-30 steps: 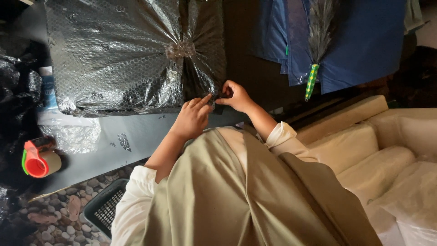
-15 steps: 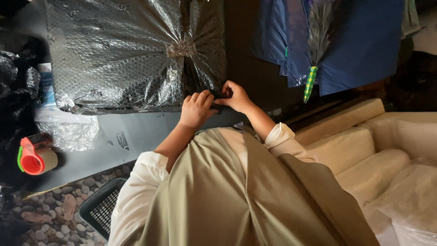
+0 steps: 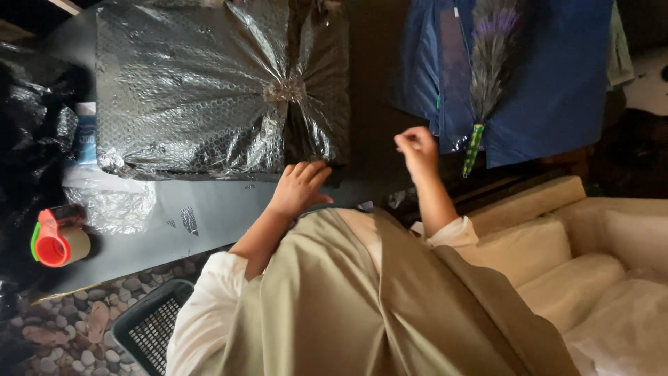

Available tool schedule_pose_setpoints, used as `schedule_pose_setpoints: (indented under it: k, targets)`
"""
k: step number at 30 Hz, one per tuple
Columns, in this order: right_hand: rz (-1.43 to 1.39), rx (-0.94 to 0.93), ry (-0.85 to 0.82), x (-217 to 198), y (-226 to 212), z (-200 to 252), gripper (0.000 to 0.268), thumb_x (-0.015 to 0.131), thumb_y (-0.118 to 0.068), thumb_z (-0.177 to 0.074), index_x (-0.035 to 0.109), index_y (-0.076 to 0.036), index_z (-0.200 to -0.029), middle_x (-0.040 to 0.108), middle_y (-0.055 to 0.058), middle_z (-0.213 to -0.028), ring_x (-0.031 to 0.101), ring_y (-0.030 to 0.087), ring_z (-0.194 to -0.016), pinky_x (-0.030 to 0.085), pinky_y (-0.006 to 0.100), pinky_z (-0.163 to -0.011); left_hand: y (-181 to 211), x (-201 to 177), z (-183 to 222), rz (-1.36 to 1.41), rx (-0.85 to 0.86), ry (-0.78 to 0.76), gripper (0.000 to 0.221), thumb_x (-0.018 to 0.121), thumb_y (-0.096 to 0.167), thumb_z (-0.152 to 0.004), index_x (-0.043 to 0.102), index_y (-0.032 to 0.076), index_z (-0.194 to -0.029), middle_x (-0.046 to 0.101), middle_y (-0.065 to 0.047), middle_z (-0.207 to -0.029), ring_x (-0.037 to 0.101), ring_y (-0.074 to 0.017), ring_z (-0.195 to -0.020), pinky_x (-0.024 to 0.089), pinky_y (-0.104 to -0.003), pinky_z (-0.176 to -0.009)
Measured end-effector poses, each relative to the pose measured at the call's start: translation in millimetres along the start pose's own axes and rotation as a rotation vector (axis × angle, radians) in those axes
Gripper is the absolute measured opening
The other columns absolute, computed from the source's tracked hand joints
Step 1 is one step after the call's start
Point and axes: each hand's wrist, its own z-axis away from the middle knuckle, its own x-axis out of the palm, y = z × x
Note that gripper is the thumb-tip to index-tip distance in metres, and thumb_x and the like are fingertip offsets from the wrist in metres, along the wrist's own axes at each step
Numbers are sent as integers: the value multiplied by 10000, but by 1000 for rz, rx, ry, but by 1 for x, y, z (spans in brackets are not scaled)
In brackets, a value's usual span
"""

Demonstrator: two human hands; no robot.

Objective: The person uses a duster to wipe the surface of a black bubble-wrapped package and then lifts it.

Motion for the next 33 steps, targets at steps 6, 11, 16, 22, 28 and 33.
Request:
schedule_pose_setpoints:
  k: [6, 11, 16, 22, 28, 33]
  targets:
    - [742, -482, 592, -113, 20, -48, 376, 900, -195, -673, 702, -207, -992, 681, 14, -877, 649, 280, -873, 482, 419, -843, -13, 12, 11, 8, 1, 59, 303, 626, 341, -980, 674, 255, -1266, 638, 22, -1264, 604, -189, -1076, 471, -304, -826]
    - [956, -313, 531, -124, 17, -39, 628, 938, -192, -611, 593, -145, -1133, 601, 81, -1009, 644, 348, -986, 536, 493, -884, -16, 27, 7, -81, 3, 78, 229, 595, 343, -986, 661, 301, -1201, 621, 47, -1214, 600, -171, -1013, 475, -306, -790]
    - [825, -66, 410, -118, 36, -39, 657, 839, -52, -801, 451, -129, -1326, 547, 134, -1215, 606, 378, -1193, 505, 487, -1024, -15, 39, 3, -168, 4, 144, 173, 620, 363, -987, 664, 318, -1149, 645, 50, -1154, 615, -160, -940, 479, -301, -740]
    - [564, 105, 523, -94, 67, -46, 591, 728, -216, -798, 500, -90, -1329, 611, 212, -1232, 624, 410, -1200, 493, 447, -1044, -6, 9, -1, -207, -26, 260, 258, 672, 302, -994, 655, 289, -1251, 676, 38, -1103, 648, -147, -904, 497, -286, -721]
    - [274, 143, 376, 31, -32, 28, 319, 858, -366, -815, 633, -147, -873, 586, 52, -557, 615, 198, -440, 480, 315, -427, -67, -121, 28, 280, 141, 205, 509, 854, 340, -835, 662, 59, -1213, 645, -209, -1229, 686, -371, -1018, 563, -462, -742]
    - [255, 205, 113, 106, -68, 78, 366, 909, -409, -770, 739, -134, -944, 616, 90, -556, 646, 197, -476, 516, 294, -482, -226, -155, 146, -176, -629, 632, 604, 951, 158, -719, 643, 39, -1225, 607, -191, -1226, 584, -423, -1194, 409, -529, -1083]
